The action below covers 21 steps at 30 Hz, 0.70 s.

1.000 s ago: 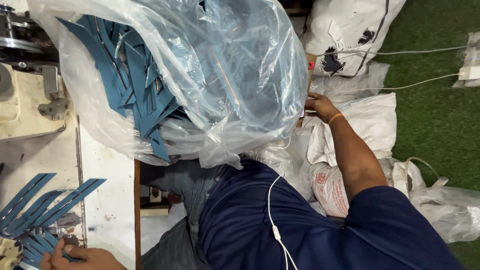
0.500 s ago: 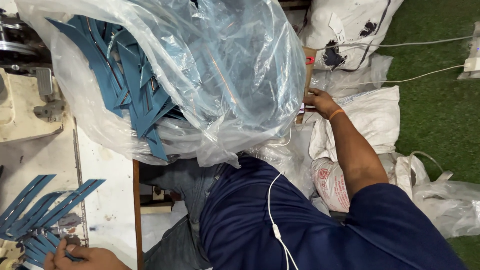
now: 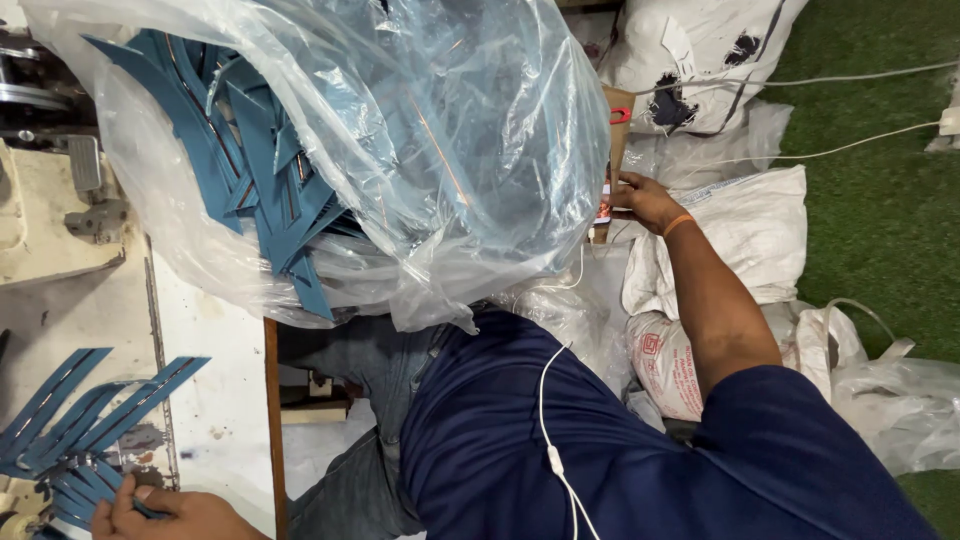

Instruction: Feed fabric or leather strips into an industrial sewing machine to process them.

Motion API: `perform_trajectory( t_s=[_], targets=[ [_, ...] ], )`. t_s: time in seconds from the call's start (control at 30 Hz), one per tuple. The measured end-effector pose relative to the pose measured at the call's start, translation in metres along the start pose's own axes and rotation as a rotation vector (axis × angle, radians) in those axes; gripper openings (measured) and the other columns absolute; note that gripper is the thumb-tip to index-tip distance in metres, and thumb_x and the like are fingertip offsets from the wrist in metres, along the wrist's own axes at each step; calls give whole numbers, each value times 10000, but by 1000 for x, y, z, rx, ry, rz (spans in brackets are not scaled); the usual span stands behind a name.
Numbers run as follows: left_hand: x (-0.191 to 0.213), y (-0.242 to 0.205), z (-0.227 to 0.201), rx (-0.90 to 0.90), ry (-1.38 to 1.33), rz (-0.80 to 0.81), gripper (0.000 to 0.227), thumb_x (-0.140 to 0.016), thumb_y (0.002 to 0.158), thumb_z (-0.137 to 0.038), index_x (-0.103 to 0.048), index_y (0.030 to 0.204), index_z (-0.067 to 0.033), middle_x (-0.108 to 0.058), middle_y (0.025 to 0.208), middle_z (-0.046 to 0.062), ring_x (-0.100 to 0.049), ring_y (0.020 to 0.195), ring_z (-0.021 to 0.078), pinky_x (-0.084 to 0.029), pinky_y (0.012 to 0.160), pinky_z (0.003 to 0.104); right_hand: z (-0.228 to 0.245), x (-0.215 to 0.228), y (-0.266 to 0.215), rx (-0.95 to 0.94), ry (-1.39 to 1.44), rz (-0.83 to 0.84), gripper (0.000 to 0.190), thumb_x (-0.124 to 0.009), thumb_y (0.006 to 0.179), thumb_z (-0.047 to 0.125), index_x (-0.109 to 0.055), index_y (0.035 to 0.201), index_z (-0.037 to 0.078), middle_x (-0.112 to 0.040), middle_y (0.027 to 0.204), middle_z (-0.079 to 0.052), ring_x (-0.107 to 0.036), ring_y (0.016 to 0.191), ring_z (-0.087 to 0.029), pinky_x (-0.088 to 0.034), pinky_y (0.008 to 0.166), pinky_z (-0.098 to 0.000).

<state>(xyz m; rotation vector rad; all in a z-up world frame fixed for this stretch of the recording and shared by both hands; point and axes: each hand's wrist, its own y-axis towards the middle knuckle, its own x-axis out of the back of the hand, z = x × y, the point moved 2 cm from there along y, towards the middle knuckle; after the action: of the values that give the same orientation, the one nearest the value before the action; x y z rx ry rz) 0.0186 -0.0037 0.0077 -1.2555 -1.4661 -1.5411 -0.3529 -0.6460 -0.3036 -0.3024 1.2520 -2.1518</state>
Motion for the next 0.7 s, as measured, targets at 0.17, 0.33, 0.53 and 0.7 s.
perform_trajectory(
  t_s=[0.17,0.33,0.53,0.7],
  targets=[
    [-2,-2,4,-11,-39,9,207,-392,1176,59,-537,1322,82,-402,1508,164,-687,1235,251,-590,1132,334,0,3,1,38,9,65,714,-715,855,-33,-458,1512,78,-691,1226,-52,-687,1113,-189,-583,982,-371],
    [0,-1,2,13,28,9,205,-406,1174,48,-561,1305,78,-404,1509,168,-676,1277,267,-566,1105,330,-5,6,7,34,-2,72,707,-698,862,-40,-453,1516,71,-685,1259,-58,-683,1134,-191,-582,987,-371],
    [8,3,-12,53,91,24,212,-425,1155,37,-587,1286,75,-428,1470,179,-656,1247,290,-614,1072,337,-6,5,9,9,50,28,618,-676,965,191,-508,1542,48,-713,1244,-73,-687,1087,-202,-568,950,-410],
    [4,-1,-5,16,87,-3,210,-421,1156,57,-584,1287,79,-423,1479,190,-652,1262,293,-565,1067,332,-1,1,1,-18,-82,-13,662,-732,903,149,-477,1513,120,-712,1219,-44,-671,1097,-172,-550,942,-398]
  ],
)
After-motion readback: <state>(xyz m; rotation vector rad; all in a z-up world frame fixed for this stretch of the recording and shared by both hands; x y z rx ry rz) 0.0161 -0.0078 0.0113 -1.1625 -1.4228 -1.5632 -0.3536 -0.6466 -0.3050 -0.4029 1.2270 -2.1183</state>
